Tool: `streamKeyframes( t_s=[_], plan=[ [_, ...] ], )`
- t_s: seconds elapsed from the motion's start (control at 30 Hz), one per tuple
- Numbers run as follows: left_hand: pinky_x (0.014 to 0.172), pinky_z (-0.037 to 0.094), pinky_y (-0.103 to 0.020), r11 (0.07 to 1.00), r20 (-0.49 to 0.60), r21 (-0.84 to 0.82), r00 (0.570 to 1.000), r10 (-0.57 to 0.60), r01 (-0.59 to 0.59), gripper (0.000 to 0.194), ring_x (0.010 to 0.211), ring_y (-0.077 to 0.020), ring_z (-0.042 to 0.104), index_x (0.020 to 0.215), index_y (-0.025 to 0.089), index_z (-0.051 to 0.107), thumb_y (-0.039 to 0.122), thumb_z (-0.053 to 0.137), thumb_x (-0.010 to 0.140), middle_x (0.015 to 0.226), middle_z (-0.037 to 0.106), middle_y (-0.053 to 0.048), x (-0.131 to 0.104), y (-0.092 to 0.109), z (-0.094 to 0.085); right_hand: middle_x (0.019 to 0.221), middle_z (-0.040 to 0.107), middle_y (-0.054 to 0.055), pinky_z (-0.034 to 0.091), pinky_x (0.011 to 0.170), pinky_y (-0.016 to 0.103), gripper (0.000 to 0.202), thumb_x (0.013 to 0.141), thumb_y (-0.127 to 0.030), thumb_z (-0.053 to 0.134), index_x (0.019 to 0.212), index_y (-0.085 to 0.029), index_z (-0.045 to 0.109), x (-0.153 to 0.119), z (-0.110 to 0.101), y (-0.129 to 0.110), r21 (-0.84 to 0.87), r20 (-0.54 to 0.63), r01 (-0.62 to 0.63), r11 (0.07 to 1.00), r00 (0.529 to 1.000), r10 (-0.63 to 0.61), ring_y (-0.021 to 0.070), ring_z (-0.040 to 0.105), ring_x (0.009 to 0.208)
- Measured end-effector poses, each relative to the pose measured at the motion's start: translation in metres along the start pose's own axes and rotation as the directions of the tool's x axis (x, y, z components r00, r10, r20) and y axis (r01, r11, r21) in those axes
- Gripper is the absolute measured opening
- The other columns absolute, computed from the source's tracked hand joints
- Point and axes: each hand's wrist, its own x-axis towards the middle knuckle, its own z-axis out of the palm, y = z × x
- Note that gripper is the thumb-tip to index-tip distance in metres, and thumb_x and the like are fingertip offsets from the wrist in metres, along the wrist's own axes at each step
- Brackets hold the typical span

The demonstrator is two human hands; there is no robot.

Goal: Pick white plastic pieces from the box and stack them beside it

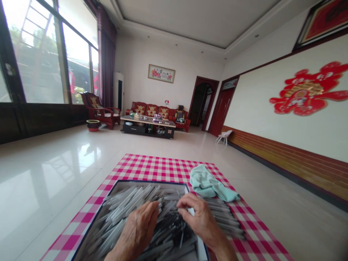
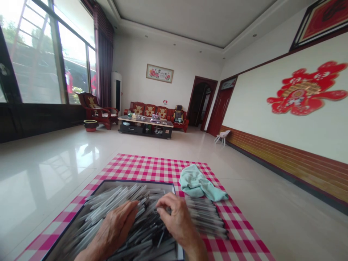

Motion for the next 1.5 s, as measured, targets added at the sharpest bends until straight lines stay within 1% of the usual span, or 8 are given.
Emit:
streamKeyframes(
  t_s=[0.1, 0.17, 0.27, 0.33, 0.43, 0.77, 1.07, 1.5],
  plan=[
    [0.057, 0.048, -0.022, 1.000, 0.032, -0.011, 0.999, -0.025, 0.026, 0.019, 0.062, -0.0138, 0.065, 0.098, 0.021, 0.056, 0.024, 0.037, 0.099, 0.073, 0.065, -0.001, 0.001, 0.002, -0.002, 0.080, 0.068, 0.001, 0.050, 0.070, 0.026, 0.005, 0.083, -0.026, 0.063, 0.083, -0.022, 0.067, 0.001, -0.010, -0.006, 0.171, -0.232, -0.004, 0.985, 0.972, 0.044, 0.0178, 0.063, 0.075],
    [0.058, 0.048, -0.022, 1.000, 0.037, -0.004, 0.999, -0.028, 0.028, 0.018, 0.064, -0.0136, 0.066, 0.101, 0.022, 0.056, 0.026, 0.039, 0.099, 0.076, 0.067, -0.001, 0.000, 0.000, -0.002, 0.079, 0.069, 0.003, 0.053, 0.068, 0.027, 0.016, 0.081, -0.036, 0.067, 0.085, -0.021, 0.067, 0.001, -0.014, -0.009, 0.328, -0.364, -0.016, 0.944, 0.920, 0.142, 0.0189, 0.065, 0.073],
    [0.060, 0.049, -0.021, 1.000, 0.022, 0.009, 1.000, -0.013, 0.013, 0.021, 0.067, -0.0135, 0.068, 0.113, 0.022, 0.055, 0.027, 0.040, 0.099, 0.082, 0.070, -0.002, -0.003, -0.004, 0.000, 0.080, 0.070, 0.003, 0.055, 0.070, 0.027, 0.025, 0.076, -0.044, 0.073, 0.085, -0.020, 0.067, 0.000, -0.016, -0.011, 0.521, -0.448, 0.006, 0.853, 0.853, 0.268, 0.0191, 0.066, 0.075],
    [0.059, 0.050, -0.020, 1.000, 0.014, 0.010, 1.000, -0.005, 0.004, 0.023, 0.066, -0.0132, 0.068, 0.117, 0.023, 0.055, 0.027, 0.041, 0.099, 0.082, 0.070, -0.002, -0.004, -0.005, 0.001, 0.079, 0.070, 0.002, 0.055, 0.072, 0.028, 0.027, 0.075, -0.045, 0.074, 0.085, -0.021, 0.067, 0.000, -0.015, -0.011, 0.591, -0.454, 0.024, 0.806, 0.836, 0.307, 0.0185, 0.067, 0.076],
    [0.060, 0.050, -0.019, 1.000, 0.014, -0.008, 1.000, -0.006, 0.006, 0.023, 0.066, -0.0128, 0.068, 0.116, 0.024, 0.056, 0.027, 0.040, 0.099, 0.082, 0.070, -0.002, -0.003, -0.004, 0.002, 0.078, 0.069, 0.001, 0.055, 0.071, 0.029, 0.028, 0.074, -0.045, 0.075, 0.085, -0.021, 0.067, 0.001, -0.012, -0.010, 0.630, -0.448, 0.034, 0.776, 0.832, 0.327, 0.0181, 0.066, 0.074],
    [0.061, 0.052, -0.020, 1.000, 0.045, -0.020, 0.999, -0.002, 0.003, 0.025, 0.066, -0.0137, 0.068, 0.114, 0.022, 0.058, 0.027, 0.039, 0.099, 0.084, 0.070, -0.005, -0.003, -0.004, 0.002, 0.077, 0.070, 0.002, 0.055, 0.073, 0.030, 0.025, 0.075, -0.043, 0.074, 0.085, -0.021, 0.067, 0.003, 0.005, -0.009, 0.641, -0.390, -0.004, 0.767, 0.859, 0.331, 0.0198, 0.067, 0.076],
    [0.057, 0.049, -0.020, 0.999, 0.122, 0.048, 0.992, -0.023, 0.017, 0.026, 0.063, -0.0142, 0.067, 0.112, 0.023, 0.061, 0.028, 0.039, 0.099, 0.078, 0.068, -0.003, -0.003, -0.001, 0.000, 0.078, 0.069, 0.002, 0.053, 0.073, 0.028, 0.023, 0.077, -0.041, 0.074, 0.086, -0.021, 0.067, 0.002, 0.004, -0.008, 0.640, -0.384, 0.013, 0.768, 0.871, 0.305, 0.0181, 0.066, 0.075],
    [0.058, 0.050, -0.021, 0.999, 0.083, 0.034, 0.996, -0.027, 0.025, 0.030, 0.063, -0.0143, 0.068, 0.123, 0.022, 0.057, 0.026, 0.038, 0.100, 0.081, 0.069, -0.003, -0.002, -0.003, 0.000, 0.078, 0.070, 0.000, 0.052, 0.073, 0.025, 0.018, 0.078, -0.037, 0.074, 0.085, -0.021, 0.068, 0.001, 0.008, -0.011, 0.680, -0.374, 0.047, 0.732, 0.881, 0.291, 0.0158, 0.065, 0.075]
  ],
)
